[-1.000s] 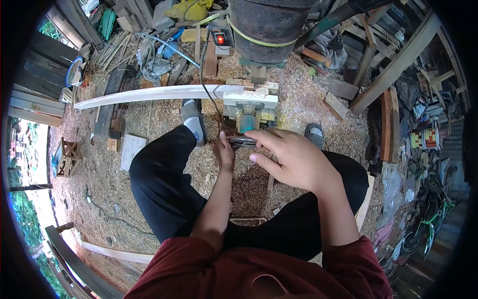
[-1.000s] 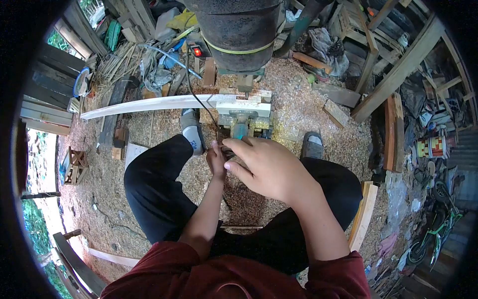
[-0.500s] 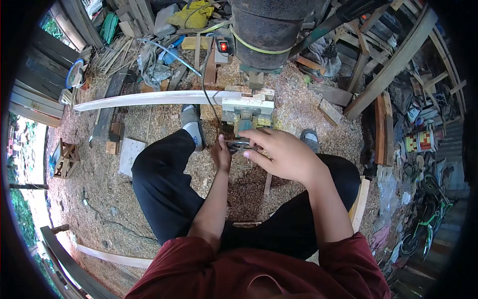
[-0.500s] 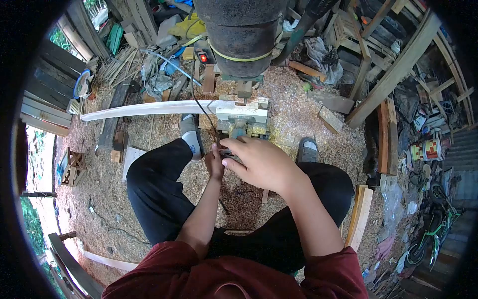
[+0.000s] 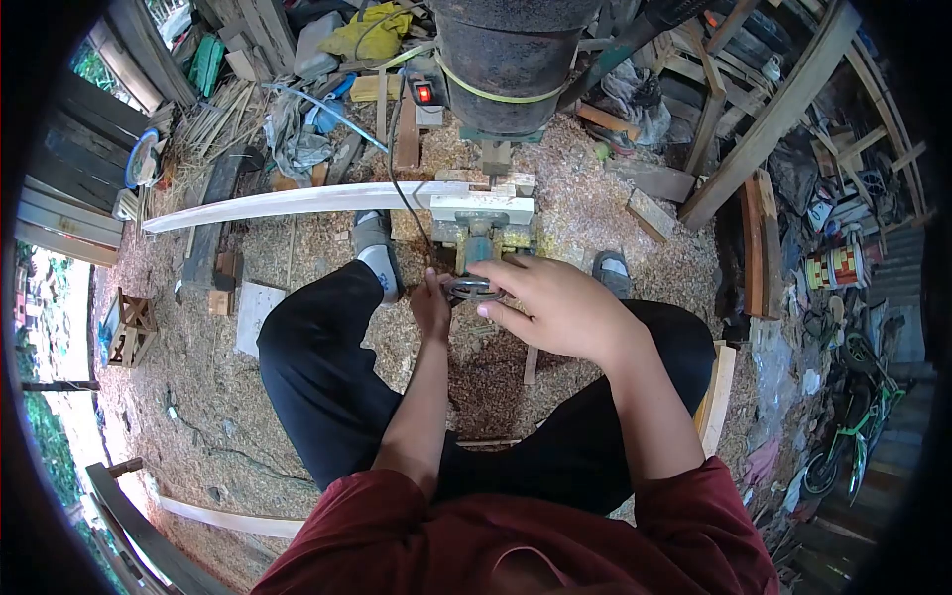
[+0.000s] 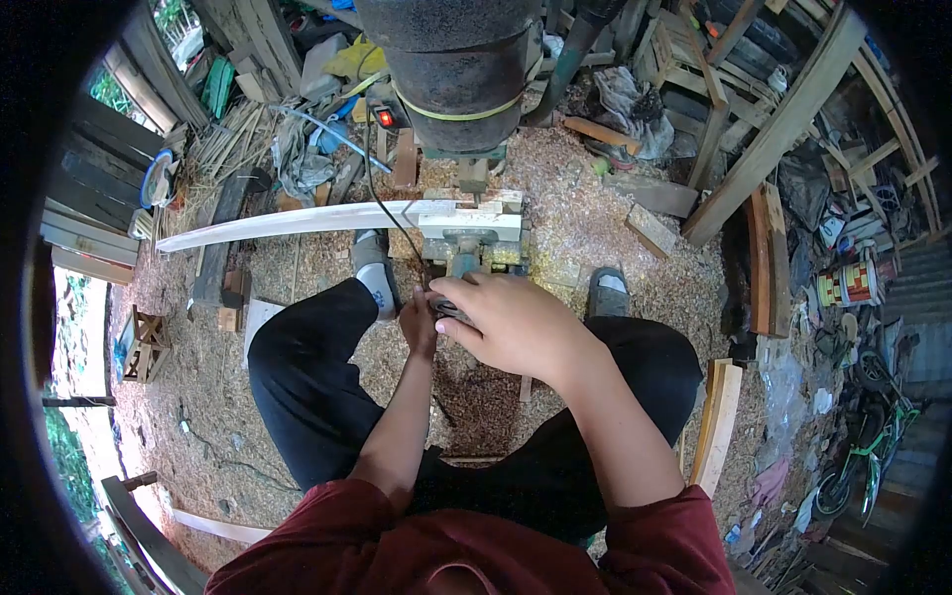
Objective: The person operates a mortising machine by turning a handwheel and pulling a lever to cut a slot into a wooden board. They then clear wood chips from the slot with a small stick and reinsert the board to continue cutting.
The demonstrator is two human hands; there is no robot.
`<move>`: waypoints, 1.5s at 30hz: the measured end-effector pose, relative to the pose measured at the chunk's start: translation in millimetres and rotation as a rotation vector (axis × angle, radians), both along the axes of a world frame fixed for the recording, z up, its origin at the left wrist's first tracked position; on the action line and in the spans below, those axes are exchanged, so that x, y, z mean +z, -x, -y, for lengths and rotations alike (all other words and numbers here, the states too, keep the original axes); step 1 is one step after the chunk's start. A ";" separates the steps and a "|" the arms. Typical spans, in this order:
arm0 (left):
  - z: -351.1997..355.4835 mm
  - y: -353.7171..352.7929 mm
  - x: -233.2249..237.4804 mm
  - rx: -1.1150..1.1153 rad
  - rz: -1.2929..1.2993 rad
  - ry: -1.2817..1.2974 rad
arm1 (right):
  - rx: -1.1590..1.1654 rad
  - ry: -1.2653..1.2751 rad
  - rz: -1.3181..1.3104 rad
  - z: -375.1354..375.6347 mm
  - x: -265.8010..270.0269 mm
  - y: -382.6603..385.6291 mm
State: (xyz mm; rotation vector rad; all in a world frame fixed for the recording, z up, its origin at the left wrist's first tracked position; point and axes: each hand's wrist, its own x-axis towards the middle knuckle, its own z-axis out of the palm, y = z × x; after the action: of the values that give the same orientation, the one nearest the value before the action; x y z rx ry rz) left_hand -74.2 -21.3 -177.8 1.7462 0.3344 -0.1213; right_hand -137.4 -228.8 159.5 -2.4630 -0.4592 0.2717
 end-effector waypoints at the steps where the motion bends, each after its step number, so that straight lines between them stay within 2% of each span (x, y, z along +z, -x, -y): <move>1: 1.1 -0.5 -0.6 -0.001 0.000 0.000 | 0.001 0.002 -0.008 -0.2 -0.4 0.1; 4: 5.4 -1.7 -14.1 0.064 0.008 -0.107 | 0.013 0.020 -0.036 -0.1 -0.4 -0.7; 6: 10.5 -5.2 -21.5 0.228 0.234 -0.275 | 0.012 0.028 -0.032 0.2 -5.9 -0.3; 9: 7.9 -5.1 -4.0 0.165 0.105 -0.385 | 0.013 0.038 -0.036 -0.9 -4.2 -0.7; 13: -10.8 -14.5 -26.8 0.125 0.060 -0.445 | 0.015 0.049 -0.028 -1.6 -3.8 -0.5; 19: -3.4 -4.6 -27.1 0.184 0.119 -0.275 | 0.022 0.055 -0.020 -0.8 -6.3 -1.1; 21: -2.6 -6.5 -23.1 0.184 0.050 -0.111 | 0.022 0.062 -0.041 -2.5 -2.4 -2.2; 22: -8.2 -7.8 -41.1 0.187 0.049 -0.113 | 0.018 0.072 -0.059 -3.3 -0.9 -2.5; 24: -21.6 -14.7 -83.3 0.280 0.036 0.234 | 0.023 0.070 -0.054 -5.0 -1.8 -2.9; 25: -31.0 -19.0 -108.9 0.281 0.036 0.238 | 0.026 0.069 -0.048 -5.0 -1.7 -3.0; 27: -46.9 -25.7 -147.3 0.116 0.004 0.221 | 0.027 0.069 -0.056 -4.7 -0.9 -2.2; 28: -38.3 -21.5 -125.9 0.117 0.005 0.221 | 0.031 0.064 -0.066 -4.8 -0.7 -1.4; 29: -22.0 -13.6 -81.9 0.207 -0.130 0.389 | 0.033 0.063 -0.065 -4.5 1.2 -0.5; 30: -11.1 -9.1 -60.1 0.297 -0.265 0.555 | 0.030 0.057 -0.069 -3.9 4.3 0.7; 32: -7.9 -8.6 -69.9 0.229 -0.257 0.564 | 0.030 0.042 -0.073 -2.4 3.6 3.4; 34: -7.8 -5.5 -62.4 0.159 -0.248 0.570 | 0.043 0.034 -0.008 0.4 -1.7 5.6; 37: -6.8 -1.3 -39.3 0.062 -0.263 0.451 | 0.027 0.013 -0.016 0.3 3.6 10.2; 40: 13.3 5.5 -37.7 0.090 -0.139 0.485 | 0.031 0.020 -0.021 0.3 6.8 13.3; 45: 15.6 7.9 -36.9 0.176 -0.203 0.508 | 0.023 0.004 0.004 5.9 9.3 15.8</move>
State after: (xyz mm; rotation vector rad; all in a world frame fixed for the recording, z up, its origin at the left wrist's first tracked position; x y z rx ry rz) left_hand -82.1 -36.9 -214.6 1.1989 0.5523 -0.2357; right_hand -153.2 -234.7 168.8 -2.4644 -0.4891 0.2772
